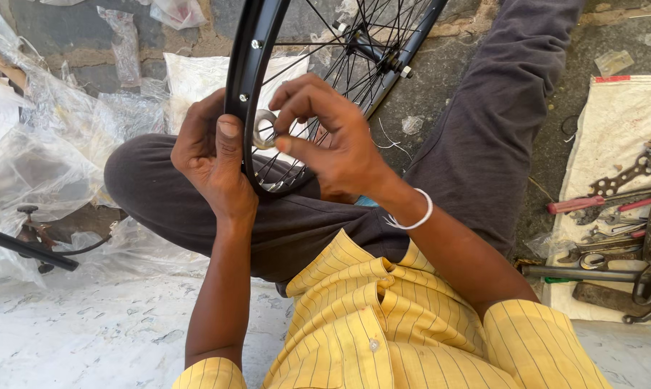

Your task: The person sits on the ground and works on a bicycle wheel, using a small tool to tighten or adjust the spokes. They rotate the wheel to access different sections and continue the process methodically.

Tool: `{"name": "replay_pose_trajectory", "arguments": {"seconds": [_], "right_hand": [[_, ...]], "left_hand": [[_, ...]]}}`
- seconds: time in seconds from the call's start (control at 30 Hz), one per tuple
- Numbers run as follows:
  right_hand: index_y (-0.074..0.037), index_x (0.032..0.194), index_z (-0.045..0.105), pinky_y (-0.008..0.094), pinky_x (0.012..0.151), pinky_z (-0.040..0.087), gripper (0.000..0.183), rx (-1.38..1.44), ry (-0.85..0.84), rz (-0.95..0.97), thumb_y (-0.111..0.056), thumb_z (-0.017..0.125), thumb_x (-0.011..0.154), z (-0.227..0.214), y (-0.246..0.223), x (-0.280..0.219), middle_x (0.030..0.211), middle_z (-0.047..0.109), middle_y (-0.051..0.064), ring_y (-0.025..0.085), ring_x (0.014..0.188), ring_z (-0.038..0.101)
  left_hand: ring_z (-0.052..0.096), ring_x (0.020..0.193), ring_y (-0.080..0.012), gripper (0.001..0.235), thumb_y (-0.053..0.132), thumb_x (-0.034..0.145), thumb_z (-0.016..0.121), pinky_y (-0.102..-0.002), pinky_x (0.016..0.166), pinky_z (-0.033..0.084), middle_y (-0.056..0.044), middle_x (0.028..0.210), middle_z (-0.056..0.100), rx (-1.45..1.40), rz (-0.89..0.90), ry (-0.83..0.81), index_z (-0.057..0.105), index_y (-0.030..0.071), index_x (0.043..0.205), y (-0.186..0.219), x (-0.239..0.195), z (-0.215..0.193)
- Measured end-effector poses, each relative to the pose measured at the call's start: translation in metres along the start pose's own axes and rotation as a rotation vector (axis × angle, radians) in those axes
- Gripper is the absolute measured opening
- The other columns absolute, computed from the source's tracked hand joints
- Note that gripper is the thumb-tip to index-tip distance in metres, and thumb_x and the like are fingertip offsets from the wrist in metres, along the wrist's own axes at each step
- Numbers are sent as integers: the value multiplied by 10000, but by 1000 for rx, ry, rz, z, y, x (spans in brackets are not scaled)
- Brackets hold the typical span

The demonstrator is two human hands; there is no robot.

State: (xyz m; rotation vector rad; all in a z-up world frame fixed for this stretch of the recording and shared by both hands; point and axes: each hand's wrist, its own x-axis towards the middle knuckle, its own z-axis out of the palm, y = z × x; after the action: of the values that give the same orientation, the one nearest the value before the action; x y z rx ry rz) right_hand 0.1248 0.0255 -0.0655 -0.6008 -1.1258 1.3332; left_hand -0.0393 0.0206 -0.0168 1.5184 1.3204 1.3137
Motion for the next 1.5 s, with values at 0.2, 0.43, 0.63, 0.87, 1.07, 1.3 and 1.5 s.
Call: {"name": "replay_pose_trajectory", "arguments": {"seconds": [0.2, 0.43, 0.63, 0.87, 1.07, 1.3, 1.5], "right_hand": [[23, 1380, 539, 314, 877, 472, 611, -326, -12, -18, -79, 816, 845, 10, -5, -2, 1070, 672, 55, 175, 1002, 552], [0, 1389, 559, 342, 924, 452, 565, -372, -21, -60, -72, 795, 881, 7, -3, -2, 1054, 682, 39, 158, 978, 600], [-7, 1370, 582, 349, 848, 460, 516, -523, 16, 92, -114, 763, 899, 20, -4, 5, 1004, 688, 51, 171, 856, 584], [-37, 1212, 681, 349, 989, 589, 229, -174, -10, -105, -168, 719, 1028, 1, -13, -5, 1261, 659, 97, 184, 1109, 702], [-37, 1110, 716, 354, 878, 589, 177, -528, 165, -33, -170, 736, 995, 14, 1, -6, 1065, 745, 111, 219, 959, 749], [-35, 1317, 604, 377, 999, 573, 360, -433, 251, -275, -168, 764, 1024, 8, 5, -7, 1256, 666, 117, 247, 1194, 672], [-64, 1388, 605, 394, 1072, 520, 499, -324, -101, -108, -163, 743, 918, -5, 18, 11, 1266, 678, 86, 218, 1242, 594]], "left_hand": [[656, 879, -96, 430, 349, 1093, 714, -224, 811, 521, -72, 987, 698, 11, -36, 24, 673, -55, 1235, 2, -3, 2], [671, 876, -100, 417, 366, 1065, 710, -242, 808, 535, -61, 988, 703, -30, -54, 18, 658, -40, 1150, 1, -4, 4], [652, 841, -97, 390, 342, 1076, 719, -223, 778, 507, -68, 969, 696, -34, -36, 34, 671, -39, 1146, -4, -6, 1], [620, 830, -84, 350, 312, 1105, 722, -212, 774, 473, -52, 906, 676, 18, -24, 58, 692, -36, 1079, -4, -6, -1], [530, 657, 4, 414, 365, 1056, 655, -152, 615, 391, 32, 803, 669, 11, 22, -53, 686, 26, 1291, 20, 25, -5], [648, 596, -100, 366, 283, 1091, 681, -223, 526, 513, -75, 810, 712, 18, 25, 1, 683, -10, 1310, 11, 6, 4], [658, 771, -89, 348, 241, 1108, 689, -227, 667, 519, -97, 1026, 739, 67, 63, 146, 690, -25, 1334, -7, -5, -1]]}}
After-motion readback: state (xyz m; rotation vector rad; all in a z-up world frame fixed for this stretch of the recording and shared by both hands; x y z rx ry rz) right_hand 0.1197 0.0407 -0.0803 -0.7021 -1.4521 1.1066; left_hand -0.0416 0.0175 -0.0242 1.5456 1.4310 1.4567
